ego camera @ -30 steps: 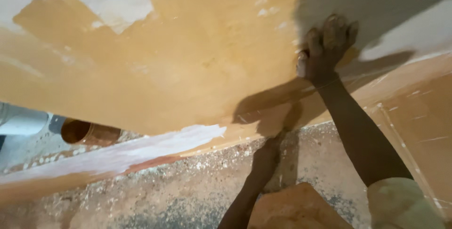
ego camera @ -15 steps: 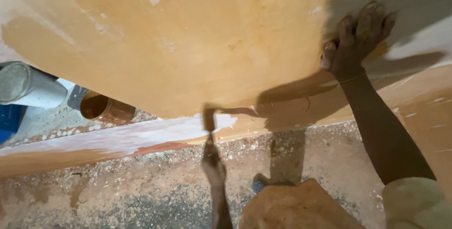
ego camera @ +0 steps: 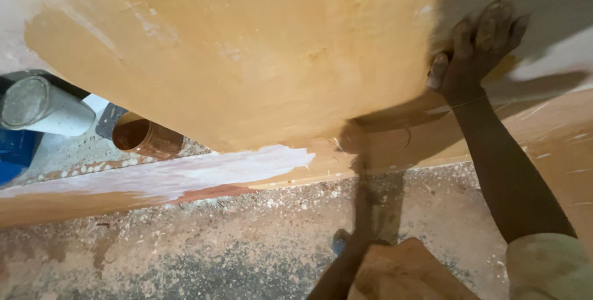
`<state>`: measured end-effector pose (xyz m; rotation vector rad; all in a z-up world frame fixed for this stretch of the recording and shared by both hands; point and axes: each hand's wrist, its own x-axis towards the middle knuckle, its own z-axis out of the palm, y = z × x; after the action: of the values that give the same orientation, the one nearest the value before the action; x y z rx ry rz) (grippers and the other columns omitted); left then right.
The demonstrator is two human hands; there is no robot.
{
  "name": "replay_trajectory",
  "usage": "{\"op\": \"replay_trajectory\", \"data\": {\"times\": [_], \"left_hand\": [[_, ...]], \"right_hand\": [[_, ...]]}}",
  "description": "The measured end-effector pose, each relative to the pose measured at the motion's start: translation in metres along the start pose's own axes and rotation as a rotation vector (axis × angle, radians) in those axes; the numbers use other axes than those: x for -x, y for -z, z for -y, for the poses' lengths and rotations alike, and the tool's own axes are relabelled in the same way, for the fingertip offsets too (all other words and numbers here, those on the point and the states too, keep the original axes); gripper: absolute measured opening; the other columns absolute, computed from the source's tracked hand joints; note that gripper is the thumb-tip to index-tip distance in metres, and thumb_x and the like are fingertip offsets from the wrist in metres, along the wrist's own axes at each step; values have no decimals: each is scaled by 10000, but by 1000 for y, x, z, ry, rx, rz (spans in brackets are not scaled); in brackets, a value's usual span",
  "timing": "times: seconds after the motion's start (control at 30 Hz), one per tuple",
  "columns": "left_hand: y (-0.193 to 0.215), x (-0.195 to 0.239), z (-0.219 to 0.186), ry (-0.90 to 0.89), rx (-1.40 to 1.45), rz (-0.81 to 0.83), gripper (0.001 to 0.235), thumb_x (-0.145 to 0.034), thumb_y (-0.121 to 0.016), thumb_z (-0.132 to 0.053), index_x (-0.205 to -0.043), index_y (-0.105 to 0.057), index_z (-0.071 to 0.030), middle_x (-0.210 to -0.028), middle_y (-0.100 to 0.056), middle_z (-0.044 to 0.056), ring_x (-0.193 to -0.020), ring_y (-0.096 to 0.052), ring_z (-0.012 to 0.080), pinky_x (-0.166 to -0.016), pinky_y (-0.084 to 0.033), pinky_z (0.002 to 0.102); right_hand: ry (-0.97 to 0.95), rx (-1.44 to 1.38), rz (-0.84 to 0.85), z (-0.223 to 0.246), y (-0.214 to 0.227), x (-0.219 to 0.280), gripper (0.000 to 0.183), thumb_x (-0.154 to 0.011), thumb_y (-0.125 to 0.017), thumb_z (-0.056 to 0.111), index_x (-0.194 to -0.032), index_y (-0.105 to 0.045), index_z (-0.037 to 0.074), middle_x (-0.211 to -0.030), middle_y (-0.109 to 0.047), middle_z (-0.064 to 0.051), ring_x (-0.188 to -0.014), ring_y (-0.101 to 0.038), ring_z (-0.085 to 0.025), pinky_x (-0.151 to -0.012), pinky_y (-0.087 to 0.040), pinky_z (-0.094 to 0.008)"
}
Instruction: The person paints a wall with a brush, repeatedly dipping the brush into a small container and applying paint in horizontal strokes along the lower section of the wall. The person occasionally uses their left hand to steady themselves against the wall while painting.
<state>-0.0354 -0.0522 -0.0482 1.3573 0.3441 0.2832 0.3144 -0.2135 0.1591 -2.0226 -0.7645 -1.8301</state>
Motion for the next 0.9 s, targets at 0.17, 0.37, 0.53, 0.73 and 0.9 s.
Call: {"op": "replay_trajectory", "data": {"times": [0.17, 0.37, 0.53, 0.73, 0.9], "left_hand": [[-20, 0, -13, 29, 126, 206, 511, -1055, -419, -125, -1565, -419, -136, -1653, -459, 130, -803, -591, 23, -516, -485, 164], [83, -39, 1, 91, 4, -212, 447, -1054, -453, -40, -1473, -600, -95, -1652, -505, 112, -764, -613, -26, -503, -479, 150], [206, -17, 7, -483, 161, -352, 375, -1075, -568, -143, -1436, -579, -44, -1454, -473, 133, -636, -510, 11, -396, -375, 165], [215, -40, -23, -420, -186, -672, 651, -1087, -471, -477, -1587, -440, -63, -679, -480, 25, -450, -349, 24, -355, -296, 179], [95, -41, -18, -132, -160, -502, 669, -1080, -403, -493, -1656, -339, -158, -763, -574, 100, -465, -421, 3, -356, -361, 172]], "right_hand": [[19, -9, 3, -2, 4, 3, 604, -1099, -201, 501, -1564, -403, 172, -1686, -238, -92, -1588, -205, -340, -1291, -100, -652], [-7, -14, 57, -1, 12, 0, 584, -1100, -209, 486, -1552, -414, 179, -1693, -259, -123, -1583, -200, -347, -1281, -93, -664], [-17, -22, 66, -1, 10, 0, 598, -1097, -195, 495, -1553, -409, 173, -1694, -232, -133, -1596, -195, -345, -1289, -82, -666], [4, -17, 60, -5, 9, 5, 591, -1104, -216, 483, -1581, -397, 186, -1690, -247, -124, -1580, -209, -373, -1287, -95, -674], [14, -17, 44, -3, 8, -2, 576, -1101, -223, 486, -1580, -352, 195, -1698, -233, -124, -1587, -222, -368, -1289, -86, -673]]}}
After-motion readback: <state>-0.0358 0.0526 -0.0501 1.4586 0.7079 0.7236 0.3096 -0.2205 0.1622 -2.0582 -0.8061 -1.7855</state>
